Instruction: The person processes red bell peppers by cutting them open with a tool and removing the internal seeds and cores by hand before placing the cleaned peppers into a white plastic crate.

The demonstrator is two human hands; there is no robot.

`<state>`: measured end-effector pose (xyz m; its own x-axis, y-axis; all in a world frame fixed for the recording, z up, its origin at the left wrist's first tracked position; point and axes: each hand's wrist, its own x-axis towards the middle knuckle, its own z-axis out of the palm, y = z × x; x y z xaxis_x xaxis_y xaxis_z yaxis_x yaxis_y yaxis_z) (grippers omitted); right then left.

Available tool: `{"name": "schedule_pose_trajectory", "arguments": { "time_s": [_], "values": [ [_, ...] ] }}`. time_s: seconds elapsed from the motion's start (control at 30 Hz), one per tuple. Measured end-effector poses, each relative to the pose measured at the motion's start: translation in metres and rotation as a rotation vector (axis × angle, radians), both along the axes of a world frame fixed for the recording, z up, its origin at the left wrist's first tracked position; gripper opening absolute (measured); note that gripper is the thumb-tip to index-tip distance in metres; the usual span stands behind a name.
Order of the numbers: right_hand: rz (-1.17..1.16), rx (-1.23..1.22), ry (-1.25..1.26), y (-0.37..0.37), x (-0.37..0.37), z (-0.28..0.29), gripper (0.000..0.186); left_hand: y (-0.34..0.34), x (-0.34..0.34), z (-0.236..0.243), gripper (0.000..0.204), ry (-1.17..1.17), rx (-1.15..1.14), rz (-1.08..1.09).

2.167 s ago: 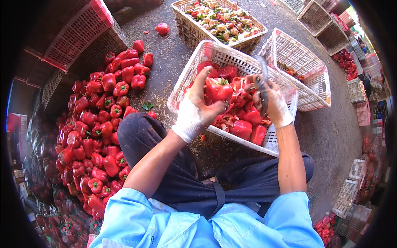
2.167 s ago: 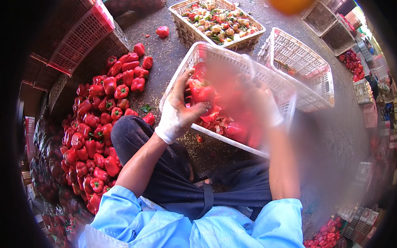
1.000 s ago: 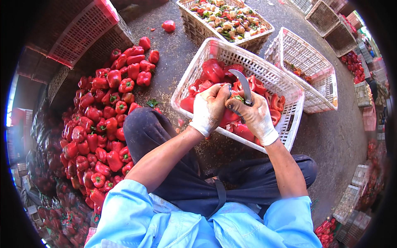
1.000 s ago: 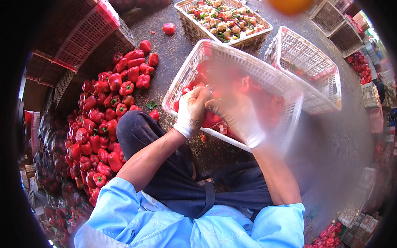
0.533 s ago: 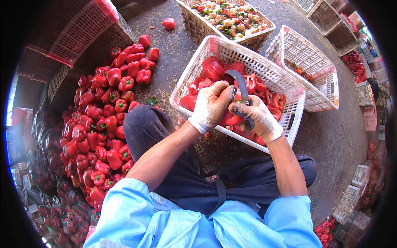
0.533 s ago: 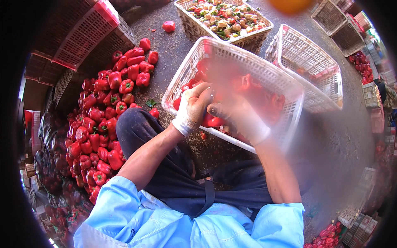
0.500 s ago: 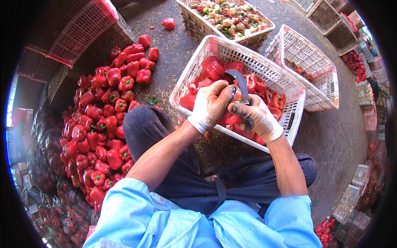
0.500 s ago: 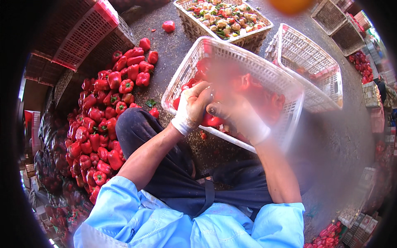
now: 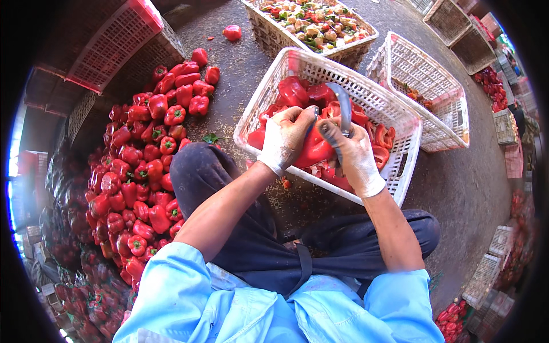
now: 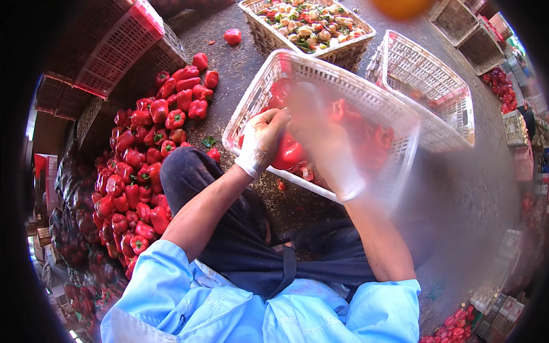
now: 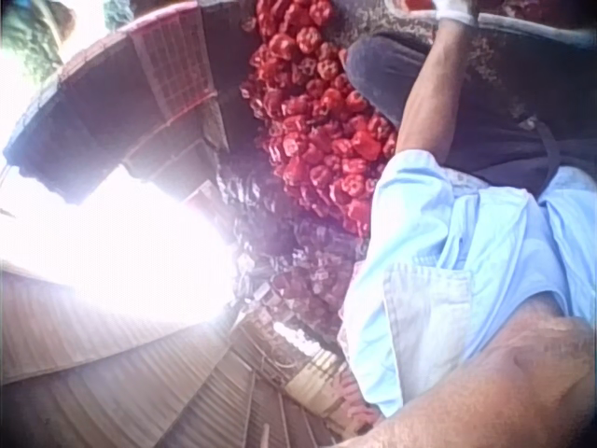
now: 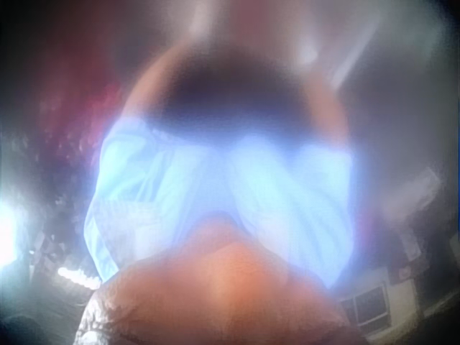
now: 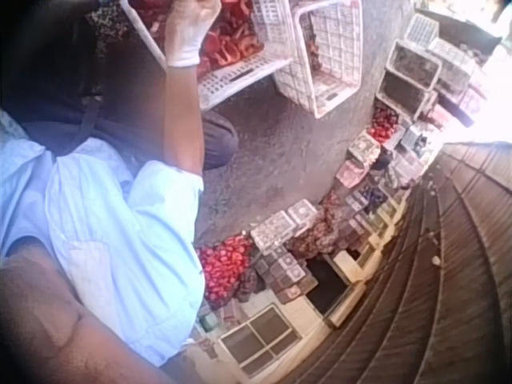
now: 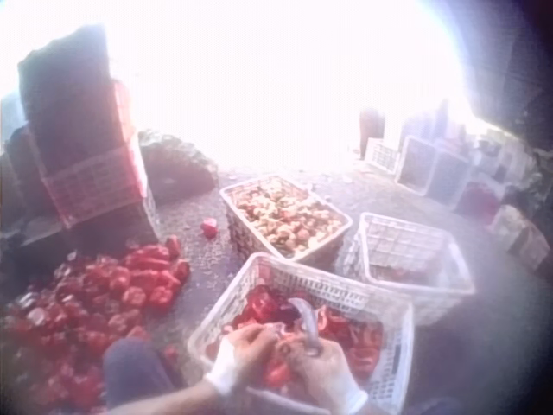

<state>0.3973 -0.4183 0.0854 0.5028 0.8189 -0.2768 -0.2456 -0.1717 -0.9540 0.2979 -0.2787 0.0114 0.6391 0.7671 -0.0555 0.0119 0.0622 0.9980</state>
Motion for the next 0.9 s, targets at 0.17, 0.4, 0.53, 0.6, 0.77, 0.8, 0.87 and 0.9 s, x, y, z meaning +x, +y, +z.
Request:
{"name": "schedule_pose_trajectory", "arguments": {
  "time_s": [0.17,0.4,0.53,0.6,0.77,0.8,0.87,0.9],
  "values": [
    [-0.062,-0.036,0.375,-0.005,0.001,-0.021,0.038,-0.001,0.001,0.016,0.037,0.023,-0.042,-0.073],
    [-0.147,0.051,0.607,-0.004,0.030,-0.004,0.044,0.007,-0.004,0.002,0.034,-0.115,-0.225,-0.089],
    [-0.201,-0.094,0.243,-0.008,0.051,-0.012,0.052,0.011,0.003,0.011,0.032,-0.251,-0.473,-0.006],
    [-0.349,0.030,0.482,-0.011,0.061,-0.024,0.052,0.016,0.013,0.024,0.040,-0.214,-0.398,0.045],
    [-0.391,0.141,0.520,-0.025,0.089,-0.042,0.040,0.085,0.070,-0.021,0.059,0.202,-0.046,-0.032],
    [-0.383,0.147,0.494,-0.031,0.097,-0.048,0.038,0.082,0.079,-0.018,0.066,0.270,-0.043,-0.067],
    [-0.315,0.143,0.435,-0.036,0.110,-0.066,0.035,0.092,0.071,-0.029,0.065,0.608,0.241,-0.161],
    [-0.279,0.127,0.388,-0.047,0.120,-0.078,0.034,0.087,0.072,-0.023,0.058,0.687,0.458,-0.211]
  ]
}}
